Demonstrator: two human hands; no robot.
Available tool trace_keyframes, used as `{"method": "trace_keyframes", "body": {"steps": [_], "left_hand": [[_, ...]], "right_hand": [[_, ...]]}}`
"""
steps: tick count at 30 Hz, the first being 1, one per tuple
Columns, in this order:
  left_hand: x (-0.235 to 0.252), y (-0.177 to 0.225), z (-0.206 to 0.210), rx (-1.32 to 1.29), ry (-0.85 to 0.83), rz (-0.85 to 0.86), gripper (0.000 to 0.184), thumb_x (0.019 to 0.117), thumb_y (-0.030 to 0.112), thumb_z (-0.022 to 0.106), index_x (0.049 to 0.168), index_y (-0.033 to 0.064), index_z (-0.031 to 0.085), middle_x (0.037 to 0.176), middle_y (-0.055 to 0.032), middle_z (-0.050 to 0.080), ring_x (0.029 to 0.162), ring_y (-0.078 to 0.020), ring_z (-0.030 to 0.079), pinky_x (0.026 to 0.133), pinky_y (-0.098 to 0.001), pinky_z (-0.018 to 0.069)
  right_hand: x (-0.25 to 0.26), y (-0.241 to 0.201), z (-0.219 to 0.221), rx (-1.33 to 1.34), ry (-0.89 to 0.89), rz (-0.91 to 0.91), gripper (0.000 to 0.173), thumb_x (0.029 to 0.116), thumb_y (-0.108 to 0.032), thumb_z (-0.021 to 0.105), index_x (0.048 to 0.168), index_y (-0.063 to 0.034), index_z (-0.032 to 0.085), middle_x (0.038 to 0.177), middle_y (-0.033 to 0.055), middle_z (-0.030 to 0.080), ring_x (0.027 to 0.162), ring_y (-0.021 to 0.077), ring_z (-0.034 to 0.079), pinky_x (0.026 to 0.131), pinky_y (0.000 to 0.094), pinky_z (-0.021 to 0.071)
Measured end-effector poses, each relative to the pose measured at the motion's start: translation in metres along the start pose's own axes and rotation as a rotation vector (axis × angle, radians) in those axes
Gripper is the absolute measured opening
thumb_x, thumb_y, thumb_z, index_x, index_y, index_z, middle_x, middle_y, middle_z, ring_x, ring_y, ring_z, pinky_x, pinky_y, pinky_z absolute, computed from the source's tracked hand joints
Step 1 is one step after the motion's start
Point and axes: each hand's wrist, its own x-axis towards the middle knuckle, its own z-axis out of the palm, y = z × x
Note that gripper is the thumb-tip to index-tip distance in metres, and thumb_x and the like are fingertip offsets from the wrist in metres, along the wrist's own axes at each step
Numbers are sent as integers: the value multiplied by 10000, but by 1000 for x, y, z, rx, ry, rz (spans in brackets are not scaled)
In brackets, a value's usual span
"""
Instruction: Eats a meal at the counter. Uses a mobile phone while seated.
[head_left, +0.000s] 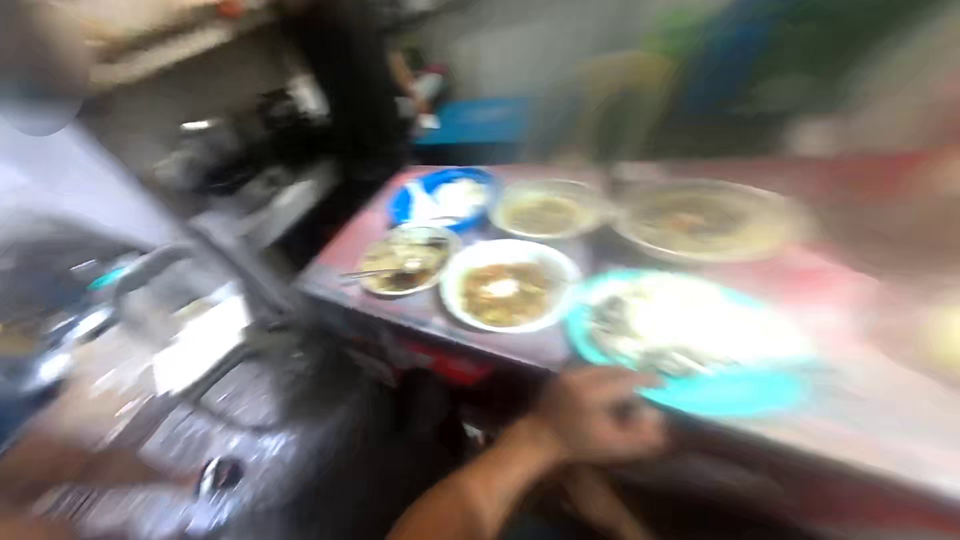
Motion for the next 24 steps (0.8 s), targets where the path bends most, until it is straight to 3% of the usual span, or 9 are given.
{"method": "trace_keyframes", "body": {"steps": [4,6,9,11,13,15,18,22,24], "left_hand": [[-8,-26,2,-24,-16,-40,361,970,306,547,1017,-1,732,787,-50,690,692,-90,645,652,-266,578],[-5,-37,3,-78,-13,-28,403,1002,370,531,1029,16,721,760,-22,657,665,-60,613,623,-235,554],[6,-43,3,-148,-28,-27,409,1004,367,543,1030,-2,719,761,-7,647,652,-13,587,602,-176,528],[13,-42,1,-132,-61,-83,384,997,334,563,1039,-12,726,737,10,644,612,6,564,560,-161,506],[17,-40,-2,-88,-90,-181,285,948,225,595,1069,5,731,728,31,653,589,8,563,540,-170,507],[17,-39,-3,-90,-65,-242,251,921,165,600,1071,11,730,715,45,646,578,5,561,527,-176,504],[18,-36,-4,-122,10,-312,235,925,121,585,1081,7,720,688,60,627,547,9,545,498,-169,486],[21,-33,-3,-15,19,-399,277,905,75,608,1143,33,744,716,42,658,558,2,557,521,-175,495],[23,-28,-5,116,-35,-456,290,901,94,632,1160,62,758,770,21,668,590,-9,560,555,-180,496]], "right_hand": [[-35,-1,-28,275,126,81,349,1041,-335,579,1265,-88,685,1160,152,713,1061,283,692,971,530,545],[-85,-17,-55,314,60,54,342,1045,-353,573,1224,-90,697,1044,125,727,892,258,710,842,502,589],[-160,-25,-105,453,93,-268,287,1057,-311,563,1157,-88,715,939,47,752,661,140,692,588,331,605],[-187,-37,-143,571,418,-339,264,1046,-306,561,1083,-99,720,887,36,752,612,127,678,529,294,589],[-190,-55,-183,596,800,-261,256,1045,-248,547,1169,-77,693,892,53,744,594,151,666,509,310,579],[-178,-73,-217,582,1013,-127,287,1057,-206,535,1274,-49,637,905,61,746,589,147,671,511,313,586],[-155,-88,-249,466,963,88,402,1054,-301,582,1361,-41,594,918,85,732,618,166,684,571,357,611],[-132,-91,-266,323,881,206,380,975,-420,686,1062,-51,711,784,78,700,591,176,645,582,400,574],[-129,-93,-267,353,887,219,358,949,-400,731,1016,-49,706,764,76,677,587,170,617,582,388,553]]}}
